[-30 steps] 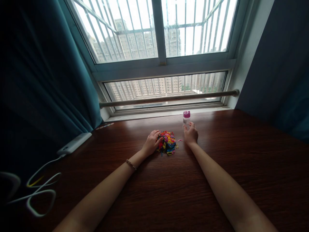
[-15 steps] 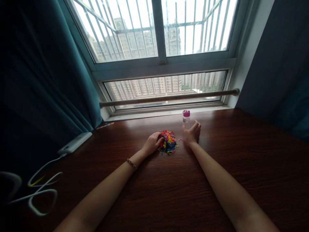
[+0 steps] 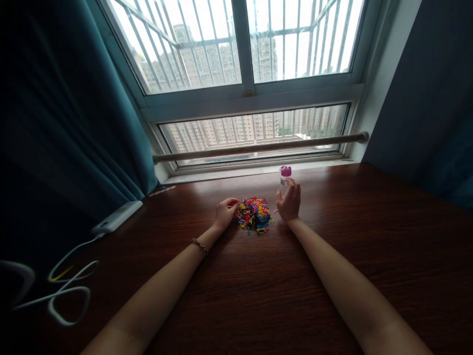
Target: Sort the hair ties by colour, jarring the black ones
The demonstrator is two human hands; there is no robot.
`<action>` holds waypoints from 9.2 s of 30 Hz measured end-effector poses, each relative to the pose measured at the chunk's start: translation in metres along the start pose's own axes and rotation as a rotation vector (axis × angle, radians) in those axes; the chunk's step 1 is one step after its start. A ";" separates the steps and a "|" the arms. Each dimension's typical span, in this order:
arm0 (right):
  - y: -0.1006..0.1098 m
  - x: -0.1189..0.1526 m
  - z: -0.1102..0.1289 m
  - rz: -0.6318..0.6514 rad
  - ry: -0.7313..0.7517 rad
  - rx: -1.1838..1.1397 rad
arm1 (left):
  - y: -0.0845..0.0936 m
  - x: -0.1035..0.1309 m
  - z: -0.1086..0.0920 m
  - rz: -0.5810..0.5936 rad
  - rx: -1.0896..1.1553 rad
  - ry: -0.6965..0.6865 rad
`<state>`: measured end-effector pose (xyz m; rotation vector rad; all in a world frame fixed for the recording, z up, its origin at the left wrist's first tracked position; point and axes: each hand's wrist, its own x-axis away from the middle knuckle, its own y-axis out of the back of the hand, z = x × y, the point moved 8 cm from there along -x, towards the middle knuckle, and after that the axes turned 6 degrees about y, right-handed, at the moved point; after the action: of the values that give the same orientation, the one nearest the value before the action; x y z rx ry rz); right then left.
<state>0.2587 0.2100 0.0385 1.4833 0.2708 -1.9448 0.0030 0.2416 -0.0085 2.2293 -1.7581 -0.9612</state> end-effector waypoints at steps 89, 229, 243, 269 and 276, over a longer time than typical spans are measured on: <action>-0.045 0.027 0.056 0.534 0.403 -0.073 | 0.007 -0.002 0.007 -0.060 0.186 0.058; -0.010 0.053 0.059 0.599 -0.469 -0.608 | 0.033 0.060 -0.010 0.166 0.145 0.129; -0.012 0.055 0.056 0.604 -0.455 -0.576 | 0.027 0.065 -0.002 0.223 0.417 0.340; -0.014 0.056 0.080 0.708 0.087 -0.144 | 0.035 0.059 0.001 0.145 0.282 0.249; -0.019 0.058 0.080 0.729 0.078 -0.217 | 0.031 0.060 0.001 0.173 0.386 0.307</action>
<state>0.1771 0.1596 0.0077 1.2753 -0.0329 -1.2357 -0.0158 0.1774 -0.0179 2.2281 -2.0740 -0.2400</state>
